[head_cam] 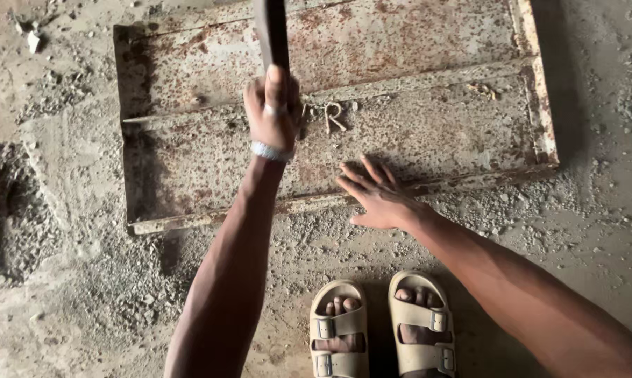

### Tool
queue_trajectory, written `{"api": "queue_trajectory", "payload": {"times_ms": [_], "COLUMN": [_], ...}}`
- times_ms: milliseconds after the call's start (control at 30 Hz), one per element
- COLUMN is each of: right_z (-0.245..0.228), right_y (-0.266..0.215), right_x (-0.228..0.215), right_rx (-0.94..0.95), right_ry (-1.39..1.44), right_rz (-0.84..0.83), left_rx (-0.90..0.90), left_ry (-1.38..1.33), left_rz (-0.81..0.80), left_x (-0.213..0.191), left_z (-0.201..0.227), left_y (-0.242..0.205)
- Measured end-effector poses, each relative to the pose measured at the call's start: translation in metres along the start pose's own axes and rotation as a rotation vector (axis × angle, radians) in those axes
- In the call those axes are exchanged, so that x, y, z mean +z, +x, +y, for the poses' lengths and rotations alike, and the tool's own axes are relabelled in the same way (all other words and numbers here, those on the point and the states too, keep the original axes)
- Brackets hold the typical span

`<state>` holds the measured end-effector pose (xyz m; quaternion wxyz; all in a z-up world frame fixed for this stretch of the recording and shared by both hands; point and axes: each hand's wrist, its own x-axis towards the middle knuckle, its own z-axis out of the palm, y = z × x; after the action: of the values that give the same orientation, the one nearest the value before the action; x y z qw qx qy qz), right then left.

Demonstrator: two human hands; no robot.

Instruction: The person uses a hammer to repeatedly strike a rectangular metal plate on the floor, removing rust and debris. The person holds the plate steady with one hand while striking with the other.

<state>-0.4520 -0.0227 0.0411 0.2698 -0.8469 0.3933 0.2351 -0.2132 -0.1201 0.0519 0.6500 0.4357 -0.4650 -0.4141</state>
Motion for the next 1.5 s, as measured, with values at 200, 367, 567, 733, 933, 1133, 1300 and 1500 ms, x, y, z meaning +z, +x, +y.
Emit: {"api": "queue_trajectory", "payload": {"times_ms": [200, 367, 567, 733, 933, 1133, 1300, 1500], "right_z": [0.004, 0.004, -0.003, 0.001, 0.000, -0.010, -0.009, -0.004], "right_y": [0.000, -0.003, -0.006, -0.004, -0.008, -0.009, -0.012, -0.009], "right_x": [0.006, 0.005, -0.001, 0.002, 0.000, -0.013, -0.014, -0.007], "right_rx": [-0.037, -0.069, -0.017, -0.039, -0.046, -0.009, -0.003, -0.013], "right_ry": [-0.032, -0.020, -0.074, 0.013, 0.017, 0.007, -0.034, 0.063], "right_rz": [0.055, 0.111, 0.038, 0.045, 0.068, -0.008, -0.011, -0.024], "left_rx": [-0.316, -0.698, -0.298, -0.017, -0.665, -0.565, -0.196, -0.101], "left_ry": [1.015, 1.242, 0.459, -0.309, 1.086, 1.249, 0.489, 0.047], "left_rz": [0.066, -0.201, -0.001, -0.028, -0.120, -0.338, -0.030, 0.132], "left_x": [-0.003, -0.030, -0.011, 0.034, 0.000, -0.037, 0.005, 0.054], "left_z": [-0.021, -0.006, 0.009, -0.006, -0.004, 0.001, 0.002, -0.006], "left_y": [-0.040, -0.068, -0.031, 0.020, -0.050, -0.053, -0.020, 0.014]}}
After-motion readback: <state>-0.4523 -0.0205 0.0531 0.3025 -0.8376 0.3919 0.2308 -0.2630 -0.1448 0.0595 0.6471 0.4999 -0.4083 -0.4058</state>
